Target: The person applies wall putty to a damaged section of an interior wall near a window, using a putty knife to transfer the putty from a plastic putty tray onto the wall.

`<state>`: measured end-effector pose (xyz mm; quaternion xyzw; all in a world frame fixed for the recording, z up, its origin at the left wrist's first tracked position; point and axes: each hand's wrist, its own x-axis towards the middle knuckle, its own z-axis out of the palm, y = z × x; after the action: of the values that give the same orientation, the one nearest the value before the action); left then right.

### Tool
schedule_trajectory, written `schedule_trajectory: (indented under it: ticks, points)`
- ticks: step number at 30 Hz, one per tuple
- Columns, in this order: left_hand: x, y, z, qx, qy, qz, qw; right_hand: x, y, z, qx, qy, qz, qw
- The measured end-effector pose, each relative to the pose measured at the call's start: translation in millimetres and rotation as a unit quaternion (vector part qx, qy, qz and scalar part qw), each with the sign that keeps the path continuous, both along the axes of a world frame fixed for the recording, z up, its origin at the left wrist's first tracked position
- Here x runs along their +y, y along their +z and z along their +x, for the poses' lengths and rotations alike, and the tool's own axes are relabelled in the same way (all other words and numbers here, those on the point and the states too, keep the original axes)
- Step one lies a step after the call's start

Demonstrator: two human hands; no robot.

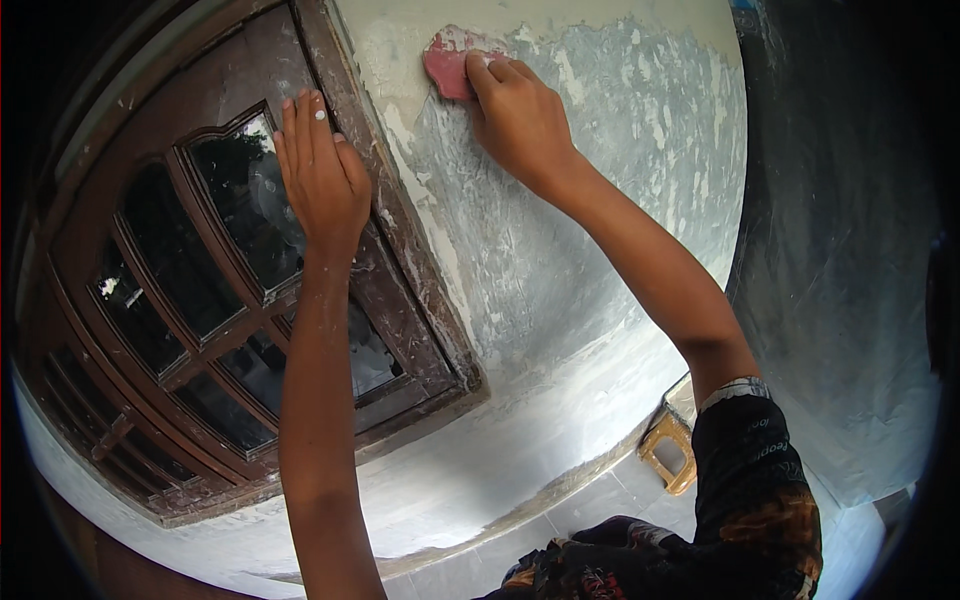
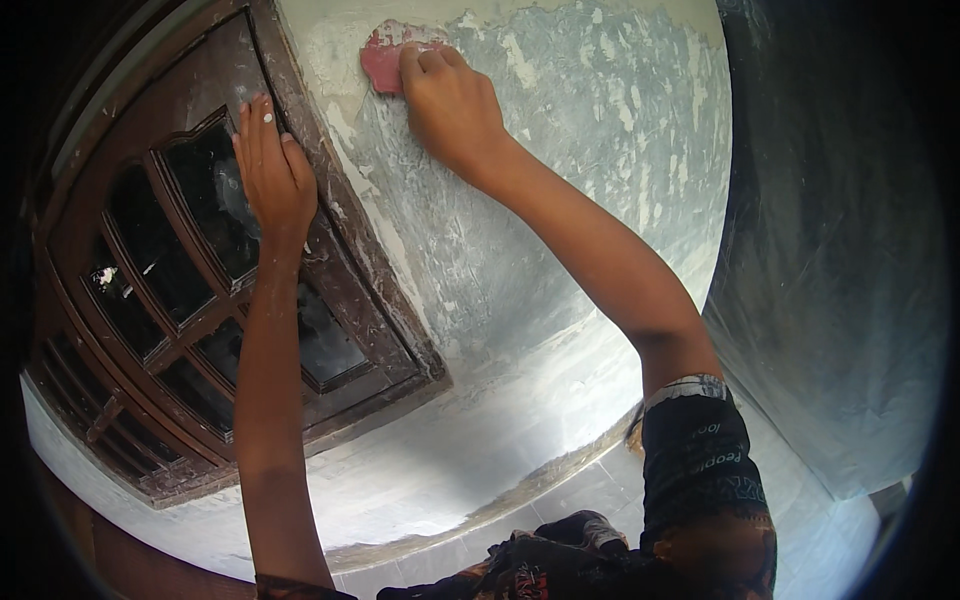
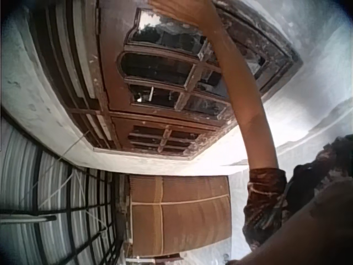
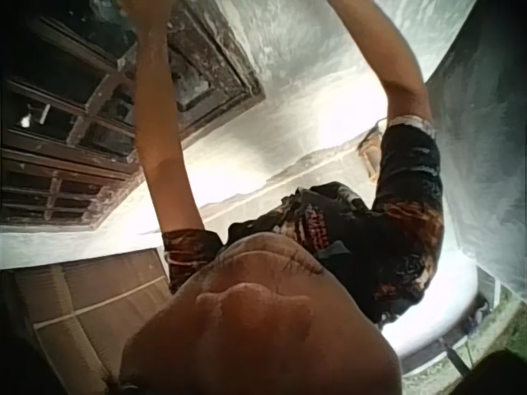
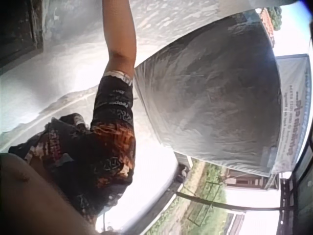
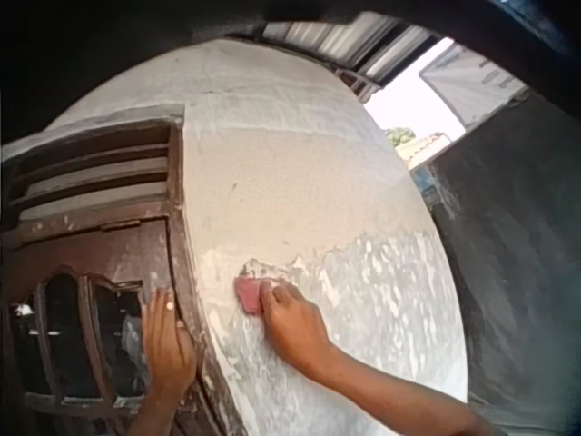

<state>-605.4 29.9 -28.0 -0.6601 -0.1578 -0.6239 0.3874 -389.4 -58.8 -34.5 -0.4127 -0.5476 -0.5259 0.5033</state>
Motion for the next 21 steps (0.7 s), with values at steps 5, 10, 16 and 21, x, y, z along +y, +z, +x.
schedule_trajectory:
  ticks: [5,10,16,21]
  points:
    - [9,26,-23,0.064,0.064,0.016,0.996,-27,-48,-65,-0.022,0.12,-0.053,0.991]
    - [15,41,-19,0.108,0.043,0.043,0.992,-32,27,-34,0.094,0.033,0.038,0.994]
    - [15,38,-19,0.107,0.058,0.052,0.991,1,1,-60,0.118,-0.007,-0.036,0.992]
    - [17,37,-23,0.105,0.043,0.055,0.992,-36,-31,-109,0.055,0.125,-0.025,0.99]
